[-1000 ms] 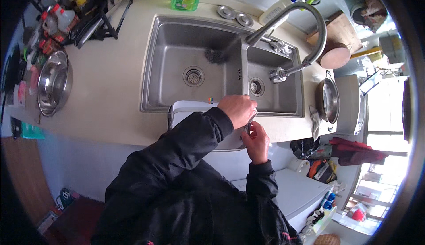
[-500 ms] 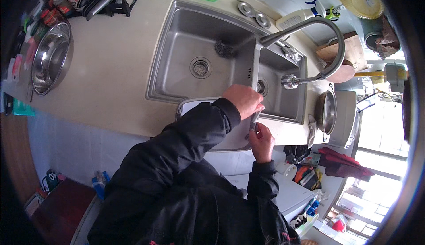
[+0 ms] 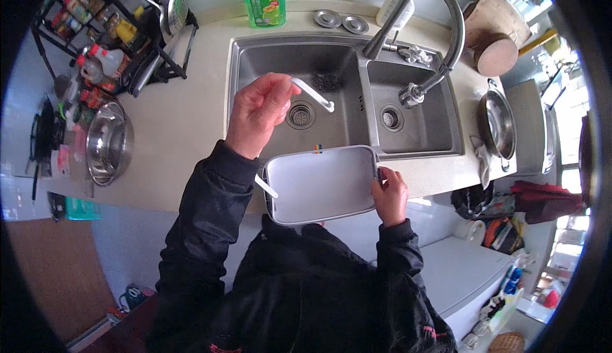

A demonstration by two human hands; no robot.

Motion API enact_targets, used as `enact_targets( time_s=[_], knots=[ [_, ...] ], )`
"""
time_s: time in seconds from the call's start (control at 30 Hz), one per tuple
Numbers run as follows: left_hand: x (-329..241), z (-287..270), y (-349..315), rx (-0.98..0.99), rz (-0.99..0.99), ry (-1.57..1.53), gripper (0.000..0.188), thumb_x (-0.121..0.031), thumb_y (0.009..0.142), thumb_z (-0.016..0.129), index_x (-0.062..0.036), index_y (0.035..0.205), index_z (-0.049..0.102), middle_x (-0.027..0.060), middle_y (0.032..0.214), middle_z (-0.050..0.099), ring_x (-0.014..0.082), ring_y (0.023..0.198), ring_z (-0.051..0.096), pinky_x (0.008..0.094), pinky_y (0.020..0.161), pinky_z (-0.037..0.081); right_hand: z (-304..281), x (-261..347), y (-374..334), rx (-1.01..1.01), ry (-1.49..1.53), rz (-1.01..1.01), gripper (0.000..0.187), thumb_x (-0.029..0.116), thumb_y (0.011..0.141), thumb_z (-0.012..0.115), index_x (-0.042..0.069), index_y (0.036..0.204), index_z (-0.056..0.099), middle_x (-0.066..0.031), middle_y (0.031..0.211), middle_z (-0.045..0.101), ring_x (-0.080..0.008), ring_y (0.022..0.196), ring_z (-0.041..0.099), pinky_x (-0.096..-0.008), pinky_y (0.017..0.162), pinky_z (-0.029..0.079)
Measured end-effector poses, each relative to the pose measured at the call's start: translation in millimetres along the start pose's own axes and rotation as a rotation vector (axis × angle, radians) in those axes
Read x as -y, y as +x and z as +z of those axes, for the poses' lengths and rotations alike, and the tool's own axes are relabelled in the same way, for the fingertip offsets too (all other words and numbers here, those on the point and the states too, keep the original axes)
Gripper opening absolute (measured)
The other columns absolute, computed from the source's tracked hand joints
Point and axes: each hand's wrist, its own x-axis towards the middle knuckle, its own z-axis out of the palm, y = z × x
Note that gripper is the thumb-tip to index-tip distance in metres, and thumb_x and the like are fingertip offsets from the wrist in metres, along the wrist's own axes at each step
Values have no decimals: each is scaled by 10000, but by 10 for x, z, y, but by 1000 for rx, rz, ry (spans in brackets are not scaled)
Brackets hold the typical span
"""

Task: The person assembles a white rectangular tray with a metal frame at a kitchen sink. They rinse the tray and frame under running water, then attach the frame to the tray and place it on the counter.

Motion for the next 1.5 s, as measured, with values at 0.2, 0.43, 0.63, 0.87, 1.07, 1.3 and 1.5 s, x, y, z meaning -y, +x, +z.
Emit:
enact_targets(
  time_s=[0.2,0.43,0.63,0.87,1.07,1.3,1.5],
  knots=[
    [94,497,-65,210,27,773,175,-217,914,624,-43,901,644,19,688,599,130,574,524,265,546,433,-68,-2,-3,15,85,54,261,109,744,638,30,992,660,-139,825,619,-256,626,626,-358,613,508],
    [694,1130,-80,478,-65,1166,206,-268,893,548,-157,1003,682,128,857,686,323,804,666,433,686,530,-149,-51,69,100,-8,-71,236,114,746,634,35,967,649,-155,778,614,-341,737,612,-419,658,493],
    [765,1369,18,417,69,1211,161,-244,884,571,-102,852,641,108,800,626,331,750,638,468,637,503,-167,-98,121,165,7,-49,233,120,720,637,27,933,651,-153,751,605,-332,685,610,-412,625,489],
    [756,1416,191,574,-100,1292,193,-252,834,649,-68,890,659,136,841,681,337,832,663,444,696,526,-151,-132,135,156,-14,-58,225,146,711,646,20,896,660,-152,733,604,-331,673,615,-405,617,489],
    [860,1468,143,608,-206,1390,177,-255,817,663,-94,888,667,133,828,686,331,833,667,465,708,523,-39,-113,136,106,-31,-80,162,170,717,616,22,781,620,-181,740,606,-368,710,607,-443,638,482],
    [667,1445,187,493,-32,1273,148,-222,809,649,-112,908,654,133,808,678,334,801,662,460,681,518,20,-68,117,61,23,-29,170,172,704,619,21,780,634,-186,739,611,-380,719,612,-449,653,489],
    [668,1477,161,501,-5,1232,141,-210,780,643,-120,885,672,110,811,686,318,808,665,452,709,522,43,-75,108,81,8,18,182,174,714,621,19,808,639,-189,765,620,-379,718,616,-452,656,497]
  ],
)
